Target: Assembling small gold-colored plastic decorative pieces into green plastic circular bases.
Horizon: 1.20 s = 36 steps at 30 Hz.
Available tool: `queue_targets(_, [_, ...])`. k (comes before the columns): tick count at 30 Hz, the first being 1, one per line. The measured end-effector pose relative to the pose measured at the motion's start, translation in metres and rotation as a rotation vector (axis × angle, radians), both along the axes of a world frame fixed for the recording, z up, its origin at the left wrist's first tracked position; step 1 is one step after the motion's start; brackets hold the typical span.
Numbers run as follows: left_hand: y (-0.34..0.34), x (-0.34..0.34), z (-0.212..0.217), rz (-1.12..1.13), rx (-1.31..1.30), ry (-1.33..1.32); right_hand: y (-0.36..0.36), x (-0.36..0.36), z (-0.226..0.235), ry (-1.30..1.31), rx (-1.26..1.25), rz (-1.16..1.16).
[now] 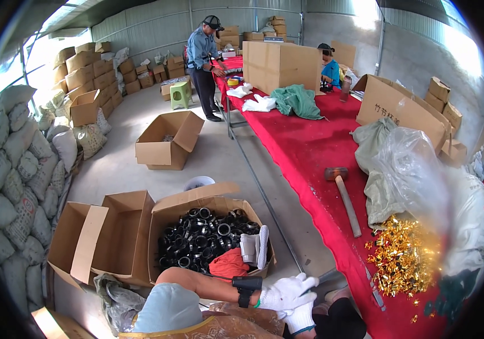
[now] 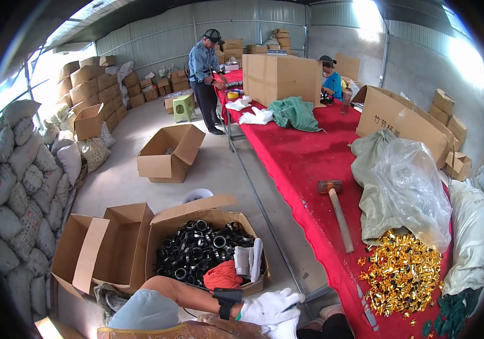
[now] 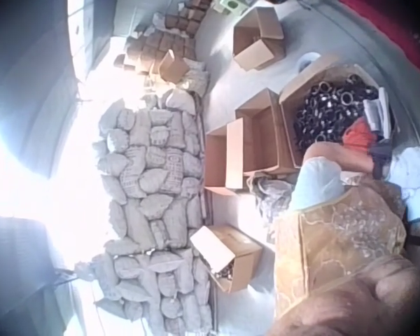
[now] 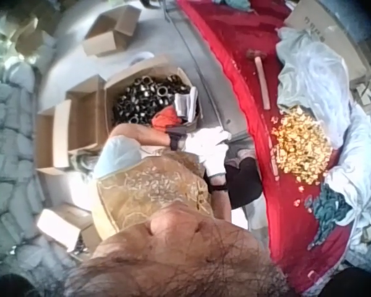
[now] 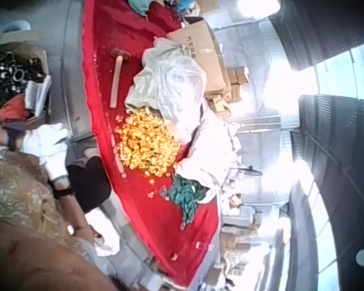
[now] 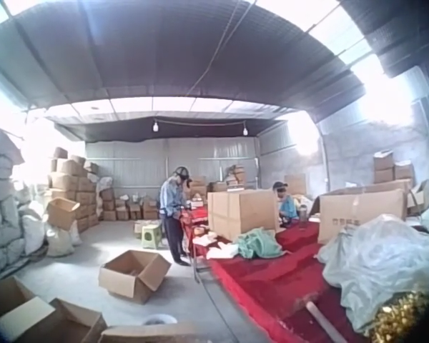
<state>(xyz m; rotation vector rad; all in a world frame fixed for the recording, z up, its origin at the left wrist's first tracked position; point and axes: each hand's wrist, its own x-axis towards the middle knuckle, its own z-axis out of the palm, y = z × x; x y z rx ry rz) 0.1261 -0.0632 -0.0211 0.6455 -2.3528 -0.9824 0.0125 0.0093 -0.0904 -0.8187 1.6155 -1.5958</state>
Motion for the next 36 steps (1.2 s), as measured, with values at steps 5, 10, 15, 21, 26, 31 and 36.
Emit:
queue_targets(5, [-0.008,0.006,-0.02,-0.139,0.027,-0.192,0.007,-0.005,0.015,0.169,0.176,0.102])
queue_targets(10, [-0.019,0.013,-0.021,-0.031,1.474,0.156,0.014,-0.004,0.081,0.943,-0.018,0.16])
queue_targets(15, [-0.01,0.017,0.009,0.052,1.721,-0.048,0.013,-0.017,0.069,1.205,0.003,0.339])
queue_targets(21, [-0.004,0.017,-0.004,0.113,1.62,0.064,0.009,-0.013,0.053,0.735,-0.02,0.43])
queue_targets(26, [-0.003,0.011,0.002,0.028,0.206,-0.089,0.008,0.007,-0.026,-0.74,0.104,0.183])
queue_targets(31, [-0.009,0.015,-0.015,-0.112,0.139,-0.269,0.01,-0.005,-0.067,-0.49,0.086,0.401])
queue_targets(36, [-0.026,0.018,-0.019,0.037,1.33,0.021,0.015,-0.003,0.079,0.894,-0.109,0.271])
